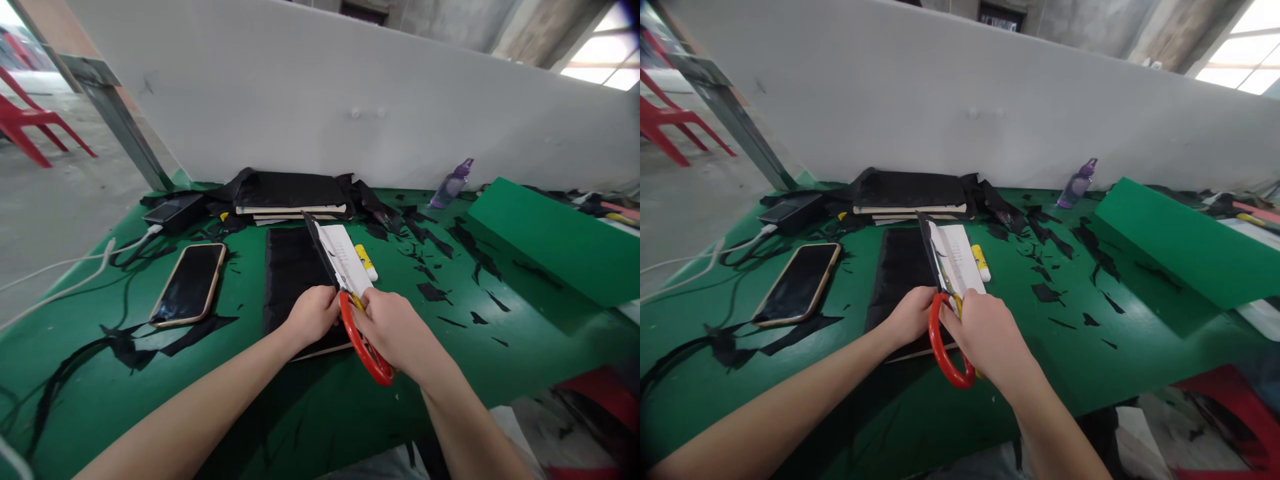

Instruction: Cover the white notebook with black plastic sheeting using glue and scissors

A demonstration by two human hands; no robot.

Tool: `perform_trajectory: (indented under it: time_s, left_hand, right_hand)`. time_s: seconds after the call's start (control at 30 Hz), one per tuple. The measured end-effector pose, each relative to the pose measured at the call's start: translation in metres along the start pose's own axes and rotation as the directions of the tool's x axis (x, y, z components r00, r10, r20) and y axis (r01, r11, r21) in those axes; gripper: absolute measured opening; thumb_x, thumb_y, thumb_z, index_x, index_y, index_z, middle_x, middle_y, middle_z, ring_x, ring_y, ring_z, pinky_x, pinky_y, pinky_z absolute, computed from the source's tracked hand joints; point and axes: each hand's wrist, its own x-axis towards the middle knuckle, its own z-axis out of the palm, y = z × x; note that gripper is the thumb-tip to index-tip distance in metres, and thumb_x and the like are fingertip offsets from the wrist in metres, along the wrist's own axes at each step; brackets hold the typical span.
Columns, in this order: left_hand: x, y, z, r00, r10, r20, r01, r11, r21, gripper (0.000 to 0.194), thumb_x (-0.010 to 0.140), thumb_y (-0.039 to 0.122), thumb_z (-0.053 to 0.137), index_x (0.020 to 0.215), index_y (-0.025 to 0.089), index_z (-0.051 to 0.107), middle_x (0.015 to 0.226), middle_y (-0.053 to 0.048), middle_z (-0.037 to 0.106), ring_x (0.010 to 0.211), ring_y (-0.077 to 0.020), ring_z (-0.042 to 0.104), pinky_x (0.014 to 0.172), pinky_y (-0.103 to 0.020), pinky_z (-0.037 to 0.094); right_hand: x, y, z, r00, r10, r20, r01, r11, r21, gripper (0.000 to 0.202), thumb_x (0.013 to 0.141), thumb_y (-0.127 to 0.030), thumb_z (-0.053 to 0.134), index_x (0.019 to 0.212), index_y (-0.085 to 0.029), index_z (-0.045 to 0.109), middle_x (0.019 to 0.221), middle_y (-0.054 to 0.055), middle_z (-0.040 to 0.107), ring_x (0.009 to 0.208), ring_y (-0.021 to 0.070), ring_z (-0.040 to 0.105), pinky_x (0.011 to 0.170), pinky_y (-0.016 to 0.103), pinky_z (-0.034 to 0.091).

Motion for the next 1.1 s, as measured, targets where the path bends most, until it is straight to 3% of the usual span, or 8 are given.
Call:
perform_trajectory:
  time_s: [0.4, 0.67, 0.87, 0.97, 1.1]
  left_hand:
    - [0.001, 0.0, 0.001, 1.0, 0.003, 0.011, -0.003, 1.0, -0.027, 0.035, 0.085, 0.031, 0.038, 0.055, 0.017, 0.046, 0.053, -0.001, 0.057, 0.05, -0.0123, 0.053, 0.05, -0.023, 0.036]
    - [0.001, 0.001, 0.001, 1.0, -0.007, 0.01, 0.008, 0.999, -0.05, 0.041, 0.088, 0.038, 0.036, 0.054, 0.018, 0.047, 0.054, -0.003, 0.06, 0.051, -0.0134, 0.055, 0.05, -0.023, 0.037]
    - [0.001, -0.001, 0.003, 0.999, -0.026, 0.024, 0.029, 0.995, -0.099, 0.044, 0.089, 0.043, 0.033, 0.056, 0.018, 0.047, 0.054, -0.003, 0.06, 0.05, -0.0143, 0.058, 0.05, -0.024, 0.04]
    - [0.002, -0.004, 0.004, 0.998, -0.051, 0.02, 0.053, 0.989, -0.138, 0.043, 0.089, 0.045, 0.034, 0.057, 0.019, 0.046, 0.053, -0.002, 0.06, 0.049, -0.0143, 0.059, 0.05, -0.024, 0.042]
    - [0.004, -0.007, 0.004, 0.996, -0.083, 0.022, 0.085, 0.978, -0.19, 0.041, 0.088, 0.044, 0.036, 0.056, 0.019, 0.045, 0.052, -0.002, 0.06, 0.048, -0.014, 0.06, 0.049, -0.024, 0.043]
  right_hand:
    - [0.0, 0.002, 0.002, 1.0, 0.004, 0.027, -0.004, 1.0, 0.009, 0.032, 0.088, -0.041, 0.033, 0.069, -0.019, 0.046, 0.062, 0.005, 0.058, 0.048, 0.0125, 0.045, 0.047, 0.025, 0.031]
    - [0.002, 0.012, 0.007, 0.999, 0.024, -0.025, -0.023, 0.999, 0.036, 0.035, 0.087, -0.048, 0.034, 0.066, -0.021, 0.042, 0.06, 0.005, 0.057, 0.047, 0.0138, 0.047, 0.046, 0.026, 0.03]
    - [0.01, 0.024, 0.002, 0.986, 0.094, -0.138, -0.083, 0.993, 0.085, 0.038, 0.083, -0.055, 0.038, 0.069, -0.022, 0.047, 0.061, 0.004, 0.061, 0.052, 0.0172, 0.054, 0.048, 0.028, 0.035]
    - [0.016, 0.033, -0.006, 0.956, 0.134, -0.261, -0.107, 0.988, 0.114, 0.039, 0.081, -0.059, 0.042, 0.08, -0.021, 0.053, 0.07, 0.005, 0.065, 0.06, 0.0206, 0.06, 0.053, 0.031, 0.04]
    - [0.031, 0.049, -0.018, 0.892, 0.072, -0.446, 0.009, 0.984, 0.178, 0.037, 0.082, -0.051, 0.047, 0.102, -0.021, 0.052, 0.091, 0.008, 0.068, 0.076, 0.0236, 0.063, 0.063, 0.035, 0.046]
